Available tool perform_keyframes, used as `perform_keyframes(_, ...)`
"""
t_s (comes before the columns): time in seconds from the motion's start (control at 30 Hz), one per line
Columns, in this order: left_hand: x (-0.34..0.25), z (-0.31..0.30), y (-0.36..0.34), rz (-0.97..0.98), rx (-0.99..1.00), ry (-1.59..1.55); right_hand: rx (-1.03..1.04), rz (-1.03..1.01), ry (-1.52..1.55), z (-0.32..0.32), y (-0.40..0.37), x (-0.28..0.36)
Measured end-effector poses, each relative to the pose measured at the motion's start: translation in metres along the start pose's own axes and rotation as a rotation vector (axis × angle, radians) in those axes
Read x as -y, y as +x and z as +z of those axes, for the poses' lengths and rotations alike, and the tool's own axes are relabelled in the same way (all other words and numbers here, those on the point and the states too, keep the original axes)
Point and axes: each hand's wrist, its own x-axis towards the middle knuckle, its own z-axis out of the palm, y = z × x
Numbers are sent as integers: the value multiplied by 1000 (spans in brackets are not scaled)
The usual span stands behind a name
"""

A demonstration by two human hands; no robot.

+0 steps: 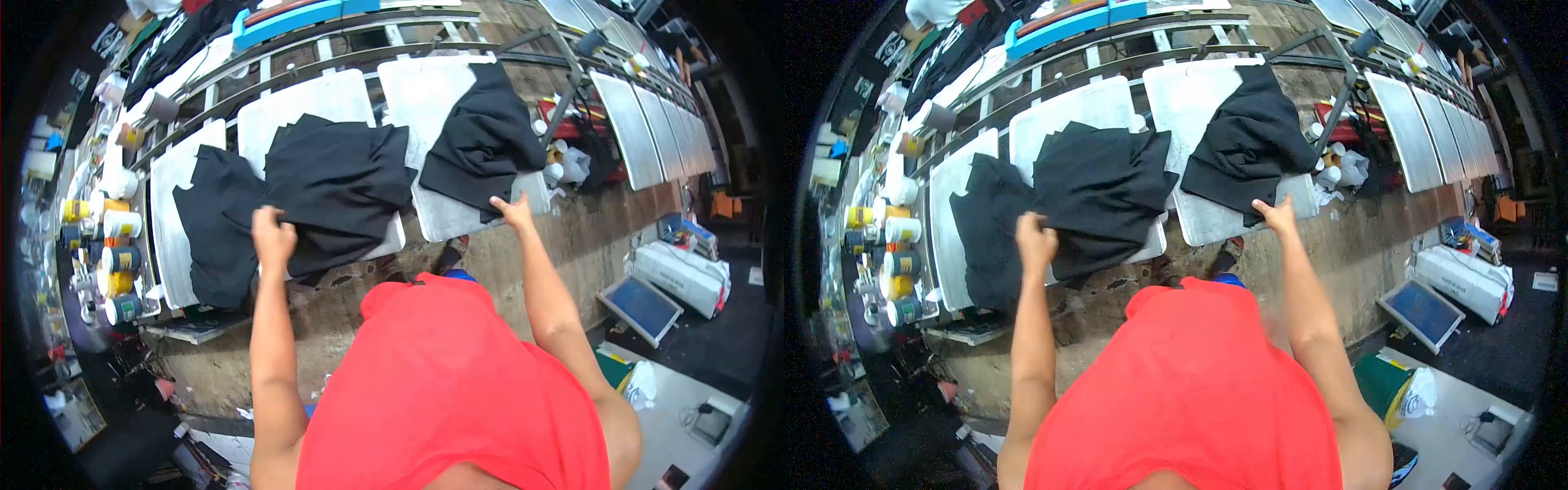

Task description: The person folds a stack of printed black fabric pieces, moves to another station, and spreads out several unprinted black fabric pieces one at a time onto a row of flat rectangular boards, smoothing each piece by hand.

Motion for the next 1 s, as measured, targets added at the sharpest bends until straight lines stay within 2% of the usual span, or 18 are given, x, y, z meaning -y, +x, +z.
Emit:
perform_keyframes(0.03,11,-12,13,-12,-99,-8,203,130,48,-7,-19,27)
perform_keyframes(0.07,13,-24,25,-58,-147,17,197,138,64,-3,-11,22)
perform_keyframes(0.1,16,-38,34,-40,-4,51,109,-61,16,6,4,16)
perform_keyframes(0.13,10,-53,43,-97,229,140,15,-259,-36,5,4,32)
perform_keyframes(0.17,-2,-61,44,-78,302,181,76,-285,95,-6,7,48)
perform_keyframes(0.2,-33,-71,46,-63,375,223,139,-311,222,-31,-18,104)
perform_keyframes(0.27,-80,-63,57,119,385,-3,103,-690,430,-72,-62,191)
perform_keyframes(0.33,-154,-44,63,66,444,-365,243,-775,624,-108,-107,259)
perform_keyframes(0.4,-215,-13,58,165,415,-582,236,-939,562,-139,-141,302)
perform_keyframes(0.47,-271,17,54,181,422,-833,236,-1048,669,-154,-152,325)
perform_keyframes(0.53,-316,41,63,331,229,-905,180,-1118,758,-172,-163,336)
perform_keyframes(0.67,-341,72,81,354,255,-881,-253,-1084,834,-217,-184,344)
perform_keyframes(0.73,-344,69,87,300,333,-918,-272,-1136,939,-239,-181,342)
perform_keyframes(0.77,-348,69,91,352,224,-913,-297,-1103,1009,-245,-178,339)
perform_keyframes(0.8,-350,58,95,383,214,-934,-316,-1109,1005,-252,-180,336)
perform_keyframes(0.87,-344,36,108,394,376,-843,-357,-1035,1119,-264,-183,331)
perform_keyframes(0.93,-340,10,123,381,401,-822,-358,-988,1145,-286,-176,317)
perform_keyframes(1.0,-336,-14,138,518,425,-825,-346,-857,1118,-305,-168,308)
